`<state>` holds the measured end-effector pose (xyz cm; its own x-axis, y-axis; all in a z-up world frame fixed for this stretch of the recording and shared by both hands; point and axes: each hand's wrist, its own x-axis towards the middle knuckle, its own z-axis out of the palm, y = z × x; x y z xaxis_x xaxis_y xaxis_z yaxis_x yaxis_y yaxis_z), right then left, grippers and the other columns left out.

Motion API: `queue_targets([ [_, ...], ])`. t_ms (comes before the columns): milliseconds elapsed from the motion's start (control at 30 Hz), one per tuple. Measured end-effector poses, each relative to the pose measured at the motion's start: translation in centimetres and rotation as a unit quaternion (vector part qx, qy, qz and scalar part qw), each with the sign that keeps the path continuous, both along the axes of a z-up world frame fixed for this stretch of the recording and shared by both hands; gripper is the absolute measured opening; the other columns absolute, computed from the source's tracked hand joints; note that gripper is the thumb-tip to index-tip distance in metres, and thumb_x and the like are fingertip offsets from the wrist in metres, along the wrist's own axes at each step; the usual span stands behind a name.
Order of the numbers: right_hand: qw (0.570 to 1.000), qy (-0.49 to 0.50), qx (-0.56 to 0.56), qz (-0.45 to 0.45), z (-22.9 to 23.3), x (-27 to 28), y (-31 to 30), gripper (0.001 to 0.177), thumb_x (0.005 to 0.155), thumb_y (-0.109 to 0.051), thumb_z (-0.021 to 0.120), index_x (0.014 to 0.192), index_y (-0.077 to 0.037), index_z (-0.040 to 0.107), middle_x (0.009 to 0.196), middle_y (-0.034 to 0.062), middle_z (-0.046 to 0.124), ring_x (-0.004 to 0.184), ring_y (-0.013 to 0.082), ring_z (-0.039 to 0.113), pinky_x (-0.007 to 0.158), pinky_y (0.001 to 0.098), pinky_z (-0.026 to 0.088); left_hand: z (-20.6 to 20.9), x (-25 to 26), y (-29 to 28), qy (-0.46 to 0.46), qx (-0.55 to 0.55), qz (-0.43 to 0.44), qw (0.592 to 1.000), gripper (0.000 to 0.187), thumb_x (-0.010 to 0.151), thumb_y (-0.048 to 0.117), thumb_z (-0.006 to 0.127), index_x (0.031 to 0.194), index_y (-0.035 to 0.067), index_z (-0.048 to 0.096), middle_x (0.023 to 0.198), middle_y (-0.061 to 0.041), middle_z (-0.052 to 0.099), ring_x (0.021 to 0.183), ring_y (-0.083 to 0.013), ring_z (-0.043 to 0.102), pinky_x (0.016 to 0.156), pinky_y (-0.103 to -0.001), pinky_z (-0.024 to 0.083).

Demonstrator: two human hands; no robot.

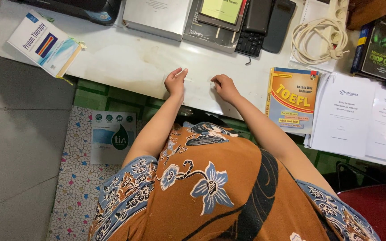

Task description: The person puts a cover onto a calculator, sets it aside, and uses an eraser to rub marks off several books on the desk.

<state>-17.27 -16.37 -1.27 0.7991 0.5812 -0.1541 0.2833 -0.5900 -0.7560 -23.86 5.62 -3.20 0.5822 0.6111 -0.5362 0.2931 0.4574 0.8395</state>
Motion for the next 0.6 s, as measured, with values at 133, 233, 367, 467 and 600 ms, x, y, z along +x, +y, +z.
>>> queue_targets([
  [133,1.000,0.017,0.005,-0.006,0.5,-0.4,3.2,0.020,0.095,0.000,0.058,0.111,-0.001,0.069,0.102,0.0161,0.065,0.089,0.0282,0.068,0.084,0.0368,0.057,0.0,-0.1,3.2,0.000,-0.004,0.016,1.000,0.040,0.082,0.023,0.086,0.112,0.003,0.068,0.079,0.000,0.062,0.071,-0.0106,0.053,0.067,-0.028,0.048],
  [233,1.000,0.007,0.007,-0.001,0.6,-0.4,5.4,0.020,0.095,0.001,0.059,0.112,-0.001,0.069,0.103,0.0163,0.066,0.089,0.0284,0.068,0.084,0.0370,0.056,-1.4,0.0,5.8,-0.015,-0.023,0.040,0.999,0.044,0.086,0.026,0.083,0.119,0.004,0.064,0.087,0.000,0.065,0.076,-0.0107,0.055,0.070,-0.027,0.049],
  [367,1.000,0.002,0.009,0.002,0.4,-0.4,8.4,0.019,0.095,0.000,0.060,0.112,-0.001,0.069,0.103,0.0157,0.066,0.089,0.0275,0.067,0.084,0.0366,0.055,-3.9,0.6,9.7,-0.030,-0.032,0.075,0.996,0.051,0.087,0.025,0.080,0.129,0.006,0.057,0.105,-0.003,0.066,0.087,-0.0131,0.058,0.076,-0.030,0.051],
  [467,1.000,0.006,0.014,0.004,0.3,-0.4,10.8,0.020,0.095,0.000,0.060,0.113,-0.002,0.069,0.104,0.0153,0.066,0.089,0.0261,0.067,0.083,0.0356,0.055,-4.8,0.9,12.8,-0.014,-0.023,0.113,0.993,0.059,0.087,0.025,0.078,0.137,0.009,0.050,0.120,-0.006,0.060,0.098,-0.0168,0.058,0.081,-0.033,0.053],
  [600,1.000,0.023,0.015,0.002,0.3,-0.4,14.3,0.019,0.096,-0.002,0.060,0.113,-0.002,0.069,0.105,0.0148,0.066,0.088,0.0245,0.068,0.083,0.0351,0.055,-5.1,0.9,17.4,0.012,-0.015,0.173,0.985,0.068,0.087,0.027,0.075,0.144,0.013,0.041,0.136,-0.006,0.050,0.110,-0.0213,0.056,0.086,-0.037,0.053],
])
